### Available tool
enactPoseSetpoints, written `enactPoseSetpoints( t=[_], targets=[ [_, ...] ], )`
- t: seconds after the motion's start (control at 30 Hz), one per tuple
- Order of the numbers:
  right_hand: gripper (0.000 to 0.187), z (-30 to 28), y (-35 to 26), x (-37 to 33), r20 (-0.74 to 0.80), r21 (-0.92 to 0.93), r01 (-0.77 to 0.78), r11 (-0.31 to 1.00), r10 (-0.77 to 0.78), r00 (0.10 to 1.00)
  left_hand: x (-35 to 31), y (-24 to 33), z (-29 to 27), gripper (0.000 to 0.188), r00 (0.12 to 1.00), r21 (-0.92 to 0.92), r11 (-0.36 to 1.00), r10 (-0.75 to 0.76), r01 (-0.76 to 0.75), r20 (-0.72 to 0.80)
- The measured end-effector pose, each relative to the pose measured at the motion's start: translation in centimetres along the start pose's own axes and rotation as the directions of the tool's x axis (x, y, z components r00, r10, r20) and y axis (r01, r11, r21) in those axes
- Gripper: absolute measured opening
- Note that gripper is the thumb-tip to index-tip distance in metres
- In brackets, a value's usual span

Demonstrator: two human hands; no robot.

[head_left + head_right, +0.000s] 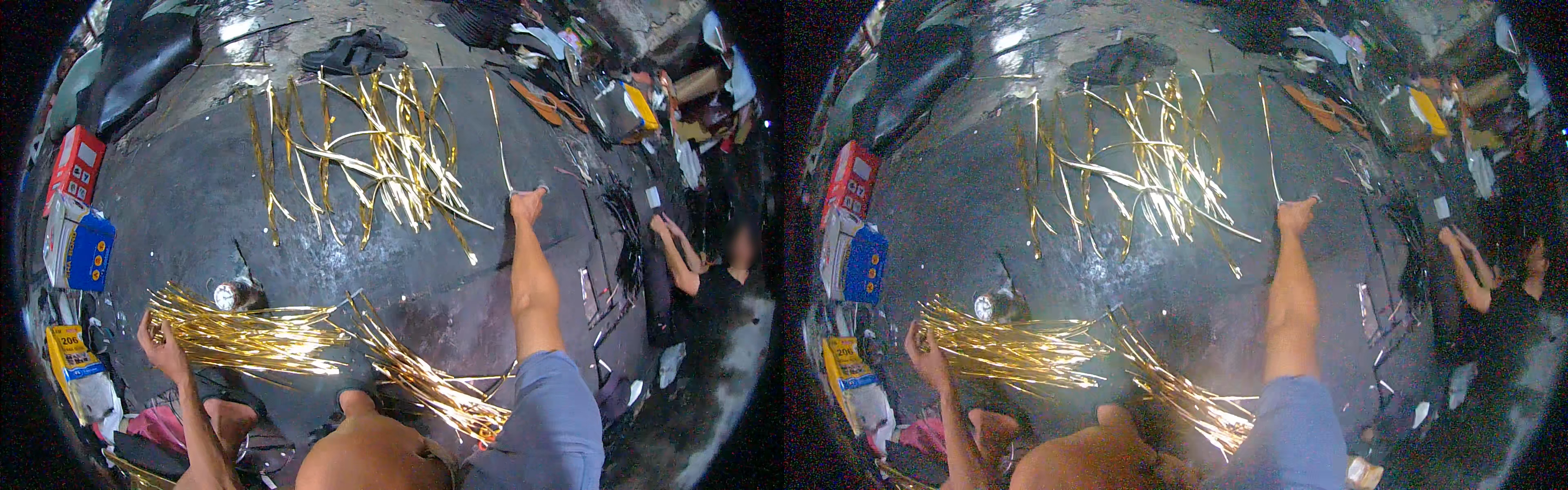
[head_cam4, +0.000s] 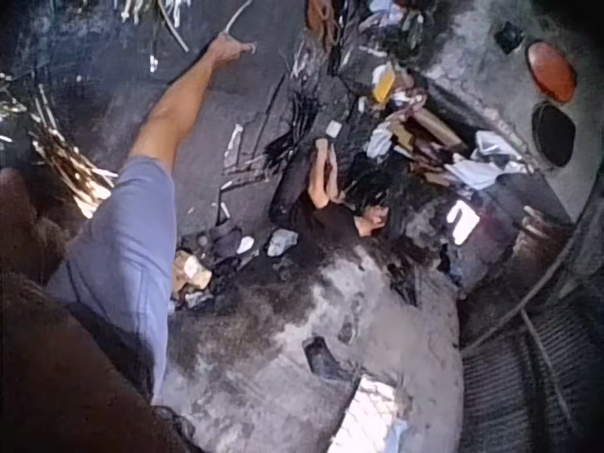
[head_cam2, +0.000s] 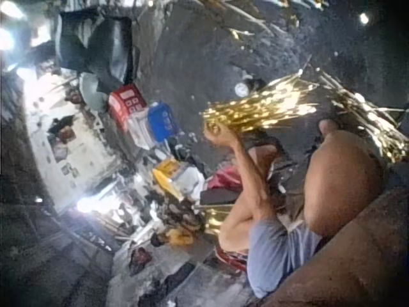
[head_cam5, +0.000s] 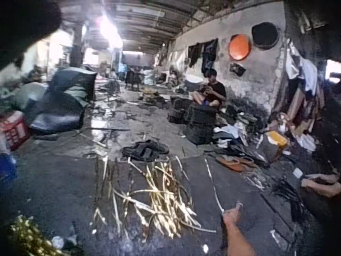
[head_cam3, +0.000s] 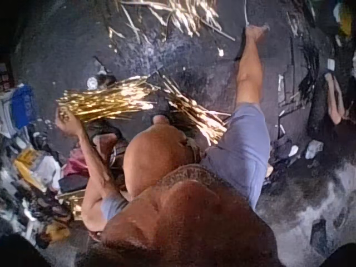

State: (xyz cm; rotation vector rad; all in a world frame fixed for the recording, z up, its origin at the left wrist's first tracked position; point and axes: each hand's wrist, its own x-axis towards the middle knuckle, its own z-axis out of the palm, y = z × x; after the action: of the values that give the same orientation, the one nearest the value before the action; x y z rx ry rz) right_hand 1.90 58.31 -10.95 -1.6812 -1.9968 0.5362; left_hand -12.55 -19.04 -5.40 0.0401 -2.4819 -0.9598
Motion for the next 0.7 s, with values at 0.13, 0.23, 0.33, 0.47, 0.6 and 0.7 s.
enactPoseSetpoints(
  t=[0.13,0.23,0.33,0.47,0.6,0.7],
  targets=[
    [0.053,-1.3,0.2,1.8,-0.035,-0.025,0.340,0.940,-0.340,0.940,-1.3,12.4,3.7,0.036,0.971,-0.156,0.972,0.197,-0.175,0.138],
    [0.045,-4.6,-3.3,0.2,0.101,-0.294,0.464,0.836,-0.455,0.885,-4.8,19.4,8.7,0.040,0.874,-0.399,0.887,0.370,-0.232,0.315],
    [0.053,-9.3,-7.1,-8.3,0.439,-0.432,0.678,0.595,-0.518,0.734,-10.9,26.8,12.1,0.045,0.757,-0.572,0.803,0.476,-0.167,0.448],
    [0.048,-15.9,-9.5,-23.1,0.682,-0.124,0.889,0.440,-0.613,0.399,-18.2,29.7,13.9,0.063,0.587,-0.751,0.660,0.600,0.020,0.544],
    [0.063,-17.8,-8.8,-28.5,0.664,0.353,0.613,0.707,-0.651,0.369,-19.0,29.7,10.5,0.048,0.548,-0.586,0.784,0.405,0.205,0.732],
    [0.069,-15.0,-7.6,-31.4,0.622,0.700,0.065,0.712,-0.651,0.435,-17.7,28.7,7.5,0.037,0.638,-0.498,0.753,0.137,0.430,0.758]
  ],
)
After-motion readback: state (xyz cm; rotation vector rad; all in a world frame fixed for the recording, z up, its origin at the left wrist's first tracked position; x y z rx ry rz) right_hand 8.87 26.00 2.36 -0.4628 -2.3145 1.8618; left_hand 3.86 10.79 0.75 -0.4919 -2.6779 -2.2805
